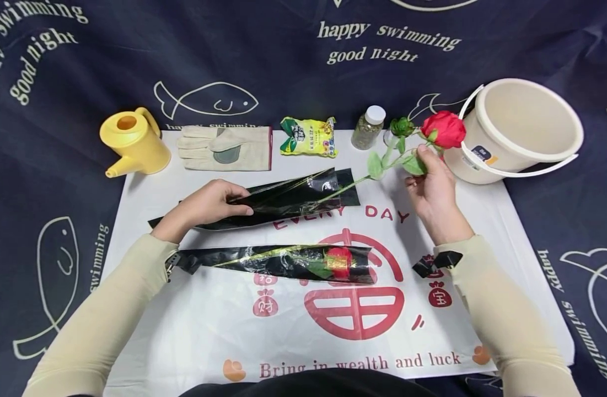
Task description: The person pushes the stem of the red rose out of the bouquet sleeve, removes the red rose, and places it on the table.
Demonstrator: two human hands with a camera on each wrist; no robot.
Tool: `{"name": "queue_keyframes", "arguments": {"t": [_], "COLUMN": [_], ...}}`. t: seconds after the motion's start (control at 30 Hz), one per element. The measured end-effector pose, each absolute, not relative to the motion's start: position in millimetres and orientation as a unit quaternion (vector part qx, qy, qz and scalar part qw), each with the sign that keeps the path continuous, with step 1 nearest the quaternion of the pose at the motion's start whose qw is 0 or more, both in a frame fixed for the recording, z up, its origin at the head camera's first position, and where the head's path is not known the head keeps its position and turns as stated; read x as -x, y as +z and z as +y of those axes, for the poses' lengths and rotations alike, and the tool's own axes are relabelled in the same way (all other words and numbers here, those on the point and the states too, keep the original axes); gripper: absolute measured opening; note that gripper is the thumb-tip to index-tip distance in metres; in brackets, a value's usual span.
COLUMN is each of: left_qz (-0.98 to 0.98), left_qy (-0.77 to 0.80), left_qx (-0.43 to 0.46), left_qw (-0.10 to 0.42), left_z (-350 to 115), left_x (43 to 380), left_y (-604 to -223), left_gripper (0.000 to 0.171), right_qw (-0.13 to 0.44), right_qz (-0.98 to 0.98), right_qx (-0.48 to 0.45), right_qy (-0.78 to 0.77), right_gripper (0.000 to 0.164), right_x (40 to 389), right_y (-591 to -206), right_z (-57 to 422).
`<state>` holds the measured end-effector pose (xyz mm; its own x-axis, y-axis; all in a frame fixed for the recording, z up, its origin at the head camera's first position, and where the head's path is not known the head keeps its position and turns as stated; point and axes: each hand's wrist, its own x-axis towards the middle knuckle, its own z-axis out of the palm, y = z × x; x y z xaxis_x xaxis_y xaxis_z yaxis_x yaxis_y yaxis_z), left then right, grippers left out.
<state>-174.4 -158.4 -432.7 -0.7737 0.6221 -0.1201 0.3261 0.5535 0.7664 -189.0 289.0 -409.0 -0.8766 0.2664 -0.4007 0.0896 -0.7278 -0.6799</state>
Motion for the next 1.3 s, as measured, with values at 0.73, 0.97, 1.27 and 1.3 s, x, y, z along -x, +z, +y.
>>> {"name": "queue_keyframes", "arguments": {"t": [0.73, 0.97, 1.27, 1.3], "left_qz": [0.850, 0.847, 0.851, 0.851], "left_qy": [0.385, 0.385, 0.375, 0.376], "left_qx": [-0.289, -0.294, -0.288, -0.287], "left_qw": [0.214, 0.219, 0.229, 0.230], "left_z": [-165, -166, -165, -165], "left_x": [172, 172, 171, 171], "left_y": [-440, -442, -442, -442], "left_gripper": [0.008, 0.008, 0.016, 0.017], "right_qw": [-0.072, -0.080, -0.070, -0.066], "right_qz": [-0.690, -0.888, -0.955, -0.959], "right_qx": [0.137, 0.084, 0.023, 0.019], "right_qy": [0.707, 0.444, 0.286, 0.276], "right_gripper": [0.017, 0.031, 0.030, 0.028], "right_x": [184, 182, 187, 187], "right_y": [-422, -433, -450, -451], "right_z": [361, 370, 369, 369]}}
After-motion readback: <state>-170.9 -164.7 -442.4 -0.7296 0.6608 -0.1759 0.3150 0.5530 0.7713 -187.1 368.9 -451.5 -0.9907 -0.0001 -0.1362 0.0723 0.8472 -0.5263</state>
